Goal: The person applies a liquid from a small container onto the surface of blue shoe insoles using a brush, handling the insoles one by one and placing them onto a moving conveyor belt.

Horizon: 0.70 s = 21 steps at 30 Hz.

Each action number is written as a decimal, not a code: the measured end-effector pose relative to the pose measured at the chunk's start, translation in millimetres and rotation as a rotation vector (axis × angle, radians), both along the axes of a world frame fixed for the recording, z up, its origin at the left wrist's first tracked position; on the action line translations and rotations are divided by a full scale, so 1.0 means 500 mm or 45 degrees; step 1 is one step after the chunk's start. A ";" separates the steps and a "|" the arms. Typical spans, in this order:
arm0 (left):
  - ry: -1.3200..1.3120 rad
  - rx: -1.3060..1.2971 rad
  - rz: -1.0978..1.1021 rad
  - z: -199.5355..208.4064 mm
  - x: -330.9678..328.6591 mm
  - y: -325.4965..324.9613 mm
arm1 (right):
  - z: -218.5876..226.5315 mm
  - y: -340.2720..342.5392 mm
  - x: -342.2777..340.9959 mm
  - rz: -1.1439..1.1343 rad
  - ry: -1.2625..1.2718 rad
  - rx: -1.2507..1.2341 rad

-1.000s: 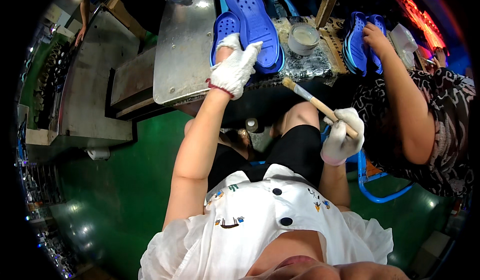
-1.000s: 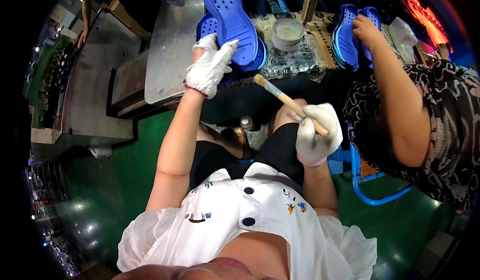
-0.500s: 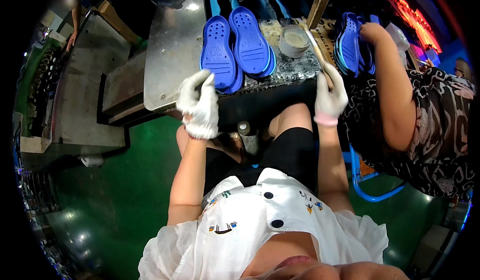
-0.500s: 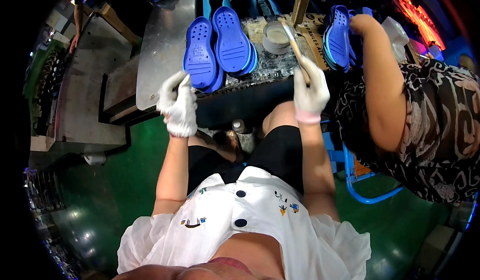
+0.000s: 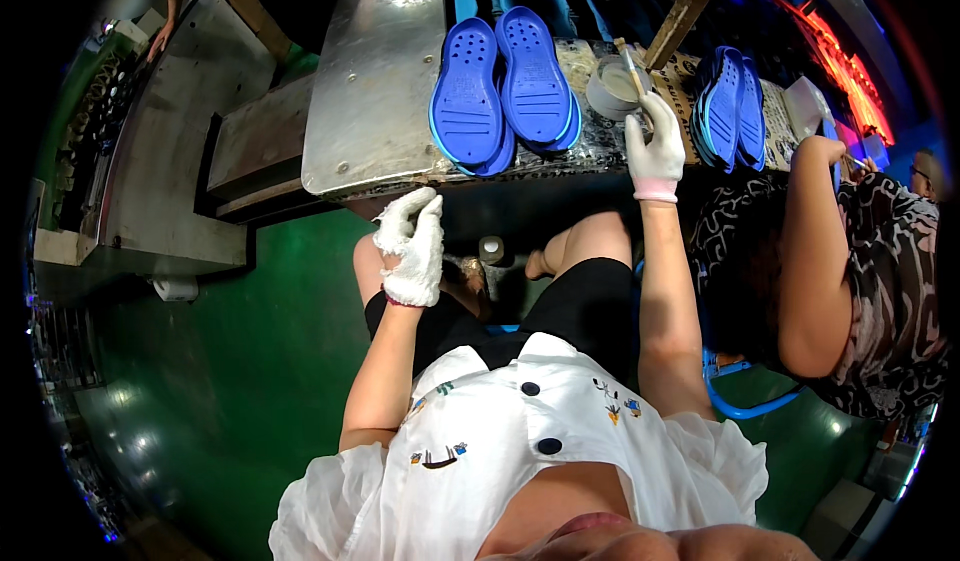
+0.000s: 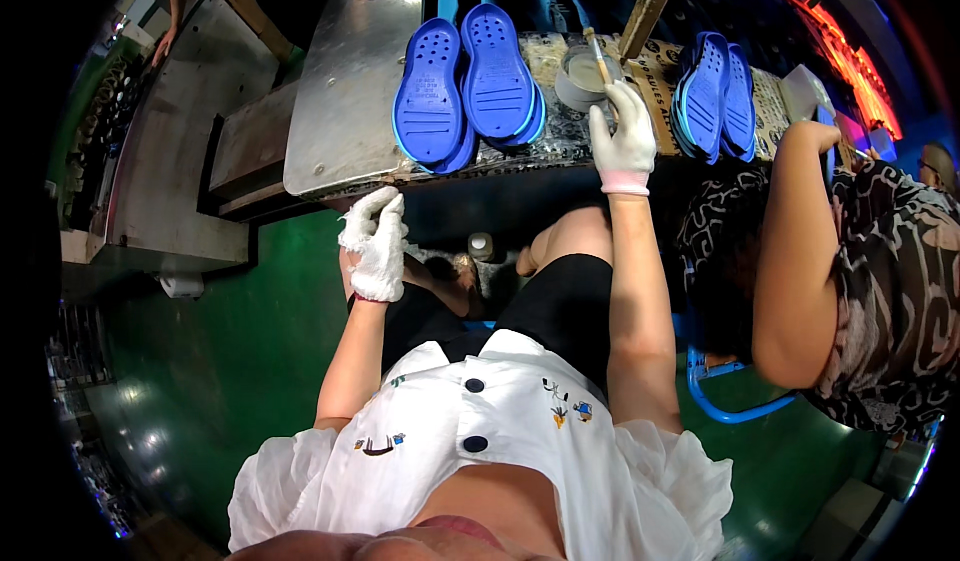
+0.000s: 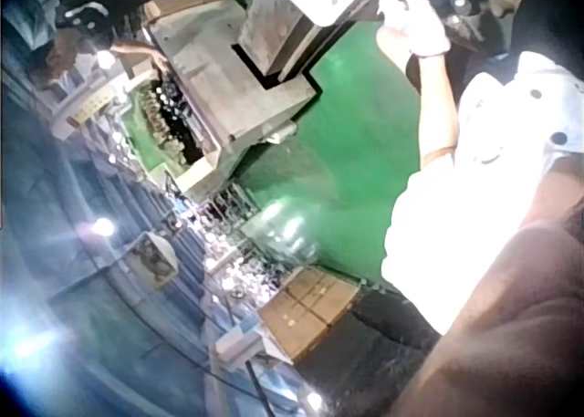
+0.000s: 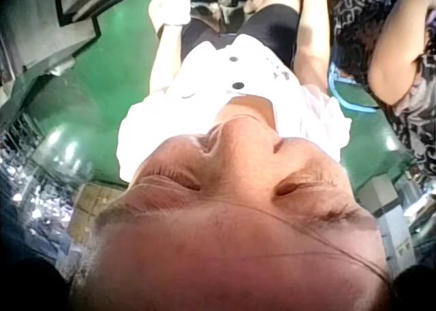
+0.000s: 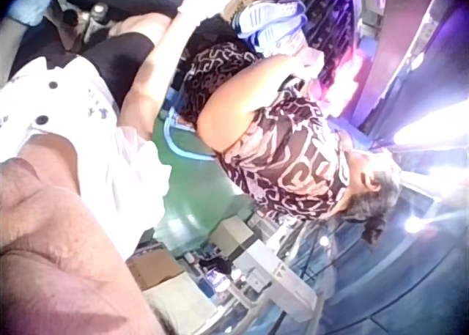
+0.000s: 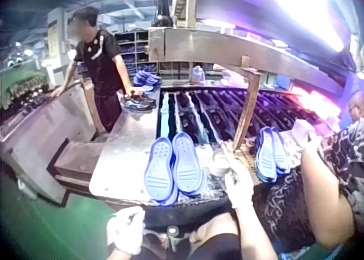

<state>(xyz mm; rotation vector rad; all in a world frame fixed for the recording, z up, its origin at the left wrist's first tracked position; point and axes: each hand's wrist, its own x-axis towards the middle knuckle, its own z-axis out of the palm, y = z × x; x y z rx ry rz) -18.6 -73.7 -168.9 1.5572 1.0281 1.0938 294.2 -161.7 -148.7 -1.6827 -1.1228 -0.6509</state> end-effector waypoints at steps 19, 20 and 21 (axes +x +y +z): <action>-0.411 -0.493 -0.007 0.089 0.083 -0.027 | 0.007 -0.007 0.005 -0.032 0.038 0.008; -0.485 -0.528 -0.021 0.091 0.087 -0.025 | 0.007 -0.006 0.005 -0.024 0.054 -0.018; -0.560 -0.563 -0.034 0.093 0.092 -0.023 | 0.008 -0.008 0.005 -0.030 0.053 -0.017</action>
